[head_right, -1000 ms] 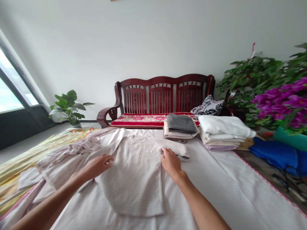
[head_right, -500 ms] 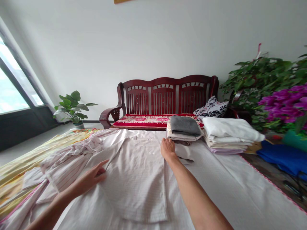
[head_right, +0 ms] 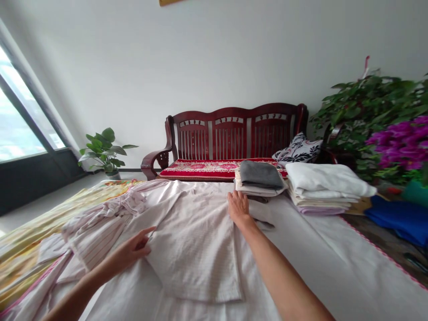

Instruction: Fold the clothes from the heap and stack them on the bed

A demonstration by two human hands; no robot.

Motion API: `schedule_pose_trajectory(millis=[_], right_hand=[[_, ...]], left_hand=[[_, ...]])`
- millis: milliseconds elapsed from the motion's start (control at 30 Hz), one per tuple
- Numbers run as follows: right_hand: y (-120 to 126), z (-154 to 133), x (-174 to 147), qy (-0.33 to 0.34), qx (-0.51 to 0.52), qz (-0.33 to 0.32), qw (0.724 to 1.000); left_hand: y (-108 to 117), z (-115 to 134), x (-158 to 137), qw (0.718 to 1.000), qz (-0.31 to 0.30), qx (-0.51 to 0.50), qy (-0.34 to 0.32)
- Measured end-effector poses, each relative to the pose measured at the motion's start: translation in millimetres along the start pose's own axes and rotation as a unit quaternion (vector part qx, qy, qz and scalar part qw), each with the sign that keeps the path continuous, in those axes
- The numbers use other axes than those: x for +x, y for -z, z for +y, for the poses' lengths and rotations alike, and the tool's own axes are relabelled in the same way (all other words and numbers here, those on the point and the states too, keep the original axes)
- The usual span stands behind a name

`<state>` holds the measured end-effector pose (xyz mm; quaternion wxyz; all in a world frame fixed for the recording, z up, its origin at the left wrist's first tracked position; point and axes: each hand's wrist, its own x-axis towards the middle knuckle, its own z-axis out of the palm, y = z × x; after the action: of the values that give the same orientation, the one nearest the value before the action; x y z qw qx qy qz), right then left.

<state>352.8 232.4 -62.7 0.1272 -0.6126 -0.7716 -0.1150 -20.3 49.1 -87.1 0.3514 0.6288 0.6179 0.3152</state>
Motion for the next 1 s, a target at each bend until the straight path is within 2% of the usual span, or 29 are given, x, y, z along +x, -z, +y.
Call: schedule_pose_trajectory(millis=[100,167,267,367,433,500,600,667,767,833,900,967,1000], right_hand=[[-1,-10,-27,0.066,0.062,0.033,0.995],[-3,-18,-45,0.108,0.114,0.027,0.987],[-7,-28,-65,0.148,0.163,-0.008,0.975],[-14,-33,-75,0.139,0.175,-0.016,0.975],[-17,-33,-76,0.129,0.178,-0.013,0.975],[-19,-32,-75,0.125,0.188,-0.015,0.974],[-17,-30,-75,0.124,0.208,-0.019,0.970],[-14,-27,-74,0.120,0.217,-0.019,0.968],[-6,-13,-73,0.063,0.212,-0.002,0.975],[1,4,-72,-0.017,0.181,0.020,0.983],[8,25,-73,-0.093,0.129,0.042,0.986],[14,45,-76,-0.152,0.073,0.059,0.984],[16,54,-78,-0.180,0.052,0.060,0.981]], left_hand=[[-6,18,-2,0.988,-0.040,-0.142,-0.042],[-9,31,-2,0.979,-0.032,-0.190,-0.064],[-10,47,-1,0.972,0.006,-0.223,-0.078],[-12,54,3,0.972,0.042,-0.217,-0.075],[-13,51,7,0.978,0.064,-0.183,-0.077],[-11,43,11,0.987,0.097,-0.105,-0.068],[-3,30,11,0.989,0.115,0.090,-0.009],[2,26,6,0.970,0.083,0.229,0.022],[2,35,-6,0.917,0.055,0.393,0.037],[-8,49,-11,0.898,0.068,0.434,0.013],[-25,67,-15,0.911,0.058,0.404,-0.052],[-49,86,-17,0.931,0.000,0.334,-0.143],[-61,95,-19,0.933,-0.046,0.303,-0.190]])
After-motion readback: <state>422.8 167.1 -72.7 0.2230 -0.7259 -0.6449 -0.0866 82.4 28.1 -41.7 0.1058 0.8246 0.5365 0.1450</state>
